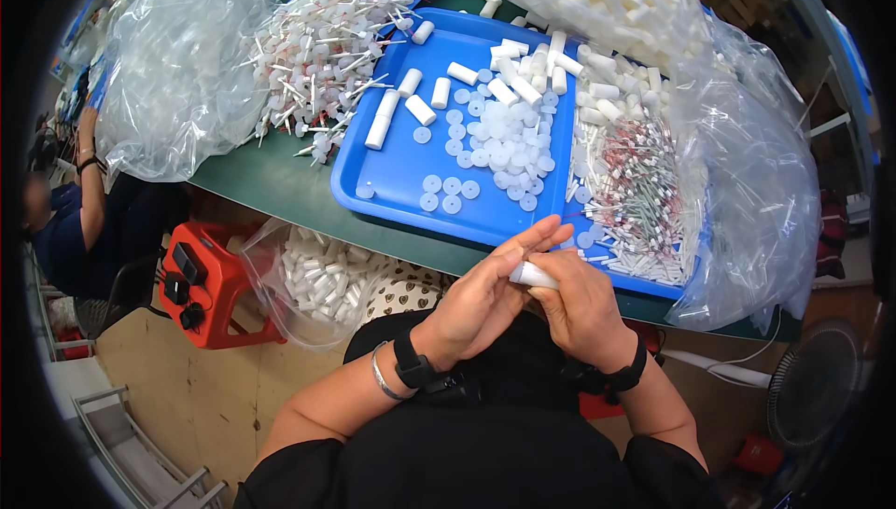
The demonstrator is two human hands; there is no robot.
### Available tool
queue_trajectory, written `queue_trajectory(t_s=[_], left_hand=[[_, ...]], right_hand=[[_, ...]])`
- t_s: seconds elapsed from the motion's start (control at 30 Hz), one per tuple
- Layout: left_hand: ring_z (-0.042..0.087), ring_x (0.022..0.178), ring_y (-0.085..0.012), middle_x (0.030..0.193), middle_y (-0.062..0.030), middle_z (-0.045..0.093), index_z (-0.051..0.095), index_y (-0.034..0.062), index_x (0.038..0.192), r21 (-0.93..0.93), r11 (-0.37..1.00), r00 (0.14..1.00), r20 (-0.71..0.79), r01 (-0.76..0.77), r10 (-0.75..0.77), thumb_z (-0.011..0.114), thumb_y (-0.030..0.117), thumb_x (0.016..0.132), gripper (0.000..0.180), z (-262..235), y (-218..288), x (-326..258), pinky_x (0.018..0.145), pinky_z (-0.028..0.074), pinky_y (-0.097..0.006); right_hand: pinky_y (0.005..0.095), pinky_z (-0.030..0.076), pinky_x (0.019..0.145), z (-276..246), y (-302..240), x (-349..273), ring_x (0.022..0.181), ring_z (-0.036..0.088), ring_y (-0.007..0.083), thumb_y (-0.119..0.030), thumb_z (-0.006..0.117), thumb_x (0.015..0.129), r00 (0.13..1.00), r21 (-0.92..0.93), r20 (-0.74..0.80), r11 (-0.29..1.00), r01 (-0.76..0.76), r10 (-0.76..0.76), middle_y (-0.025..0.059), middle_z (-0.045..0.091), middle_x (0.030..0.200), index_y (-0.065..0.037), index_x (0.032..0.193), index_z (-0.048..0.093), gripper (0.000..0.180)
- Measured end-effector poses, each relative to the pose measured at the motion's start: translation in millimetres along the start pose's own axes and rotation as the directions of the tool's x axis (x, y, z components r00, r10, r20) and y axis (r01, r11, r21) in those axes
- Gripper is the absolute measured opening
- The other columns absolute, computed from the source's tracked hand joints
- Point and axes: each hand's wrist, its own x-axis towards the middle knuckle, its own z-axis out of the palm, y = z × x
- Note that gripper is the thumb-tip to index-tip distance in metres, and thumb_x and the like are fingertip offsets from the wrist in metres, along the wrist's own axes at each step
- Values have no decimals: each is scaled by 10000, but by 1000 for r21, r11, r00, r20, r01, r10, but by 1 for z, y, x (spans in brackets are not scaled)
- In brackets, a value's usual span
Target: The person assembles small white cylindrical plastic components by inserting thin sticks into them. They pick up a cylinder and a stick from a blue tray, insert the stick into the cylinder, and place the assembled unit into a clear plastic bag. The process is repeated continuously throughout the video.
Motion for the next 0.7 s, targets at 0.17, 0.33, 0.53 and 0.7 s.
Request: queue_trajectory(t_s=[0.17,0.33,0.53,0.7], left_hand=[[301,1508,-343,1632,-137,303,263,62,1595,-107,993,997,-56,-50,44,410,280,1076,582,1,-15,0,1237,274,-491],[292,1510,-351,1640,-113,286,262,75,1599,-89,995,996,-84,-47,40,409,281,1074,583,5,-1,1,1237,273,-498],[290,1512,-343,1642,-109,283,261,78,1601,-165,985,997,-66,-55,45,382,250,1081,562,-6,-2,-4,1236,275,-494],[296,1509,-325,1628,-99,309,310,74,1569,-137,989,998,-35,-56,52,367,320,1109,524,-7,-14,-8,1241,275,-490]], right_hand=[[425,527,640,8,-4,-2,756,670,341,-95,677,928,1000,-55,22,998,-14,16,146,680,970,-10,1178,600,275],[412,532,628,14,-5,5,735,666,324,-102,694,911,999,-71,-3,997,-42,42,139,661,922,-9,1190,598,310],[422,543,657,10,-9,4,771,686,345,-110,668,951,971,186,57,953,-239,233,144,683,955,-19,1155,588,237],[425,544,643,14,-11,4,730,692,350,-134,647,977,952,256,72,917,-304,296,143,699,919,-27,1135,590,199]])
